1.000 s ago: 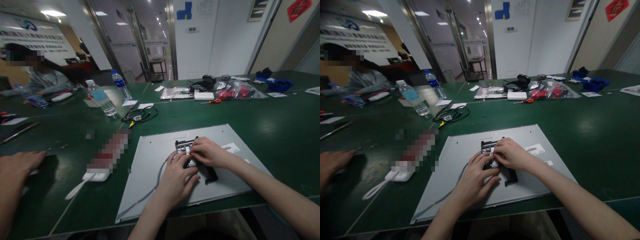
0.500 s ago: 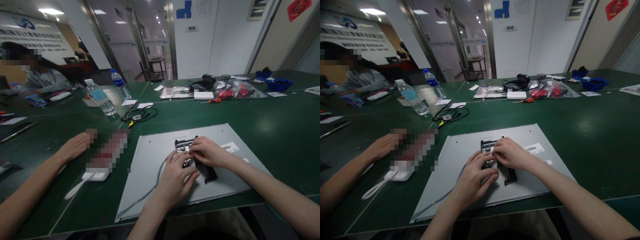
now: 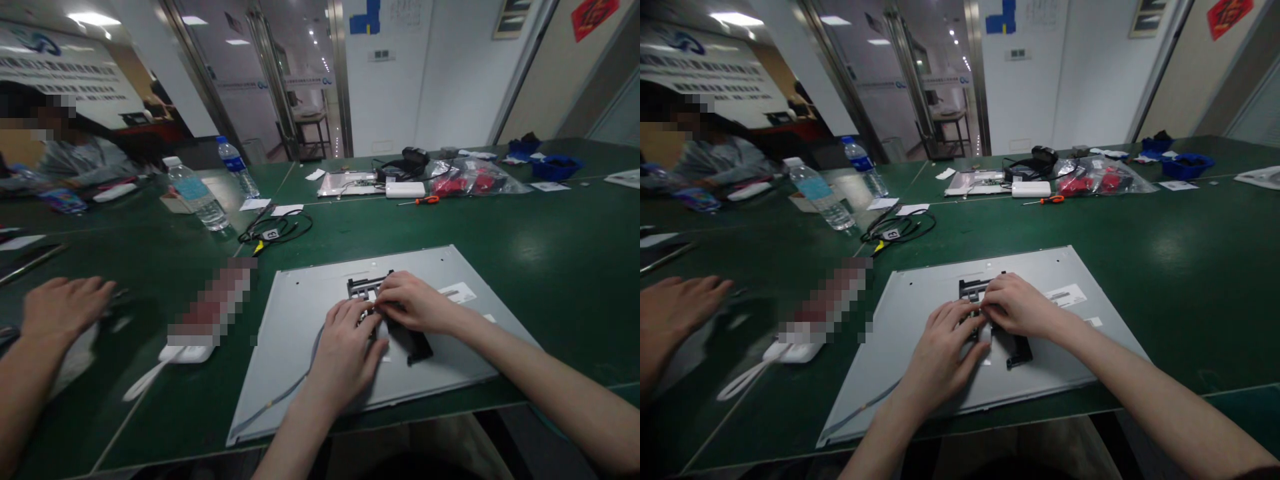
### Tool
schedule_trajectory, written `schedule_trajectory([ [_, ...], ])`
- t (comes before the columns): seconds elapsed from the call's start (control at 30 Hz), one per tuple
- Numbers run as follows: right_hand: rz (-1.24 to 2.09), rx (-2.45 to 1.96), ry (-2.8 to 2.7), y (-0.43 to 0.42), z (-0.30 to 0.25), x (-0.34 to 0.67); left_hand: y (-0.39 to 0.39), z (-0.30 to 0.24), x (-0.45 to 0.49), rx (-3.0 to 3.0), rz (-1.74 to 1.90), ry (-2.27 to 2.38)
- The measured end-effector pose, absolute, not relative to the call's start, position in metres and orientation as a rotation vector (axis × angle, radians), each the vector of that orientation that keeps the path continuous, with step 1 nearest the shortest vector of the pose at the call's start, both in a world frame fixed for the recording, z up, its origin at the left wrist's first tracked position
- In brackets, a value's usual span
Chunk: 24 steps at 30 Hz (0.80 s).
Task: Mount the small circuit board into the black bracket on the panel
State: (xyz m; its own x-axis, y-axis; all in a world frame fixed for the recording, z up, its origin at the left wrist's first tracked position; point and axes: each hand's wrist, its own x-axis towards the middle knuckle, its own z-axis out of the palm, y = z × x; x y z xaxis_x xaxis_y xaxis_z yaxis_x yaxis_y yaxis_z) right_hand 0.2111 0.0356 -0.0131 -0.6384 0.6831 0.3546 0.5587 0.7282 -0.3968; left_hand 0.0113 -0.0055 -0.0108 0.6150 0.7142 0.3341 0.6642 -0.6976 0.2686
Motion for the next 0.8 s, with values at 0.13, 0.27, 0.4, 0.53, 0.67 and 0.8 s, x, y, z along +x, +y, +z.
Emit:
schedule_trajectory([
  [0.13, 0.337, -0.947, -2.435, 0.0362, -0.0132, 0.2109, -0.0055, -0.0093, 0.0106, 2.753, 0.638, 1.138],
  [0.27, 0.352, -0.927, -2.428, 0.0355, -0.0112, 0.2099, -0.0063, -0.0081, 0.0100, 2.765, 0.604, 1.139],
  [0.4, 0.348, -0.916, -2.423, 0.0333, -0.0087, 0.2098, -0.0063, -0.0080, 0.0104, 2.767, 0.586, 1.134],
  [0.53, 0.345, -0.934, -2.417, 0.0327, -0.0072, 0.2104, -0.0056, -0.0083, 0.0106, 2.767, 0.584, 1.132],
  [0.67, 0.351, -0.945, -2.427, 0.0336, -0.0075, 0.2104, -0.0047, -0.0089, 0.0103, 2.778, 0.602, 1.125],
  [0.8, 0.356, -0.959, -2.426, 0.0347, -0.0086, 0.2103, -0.0043, -0.0095, 0.0101, 2.786, 0.592, 1.133],
])
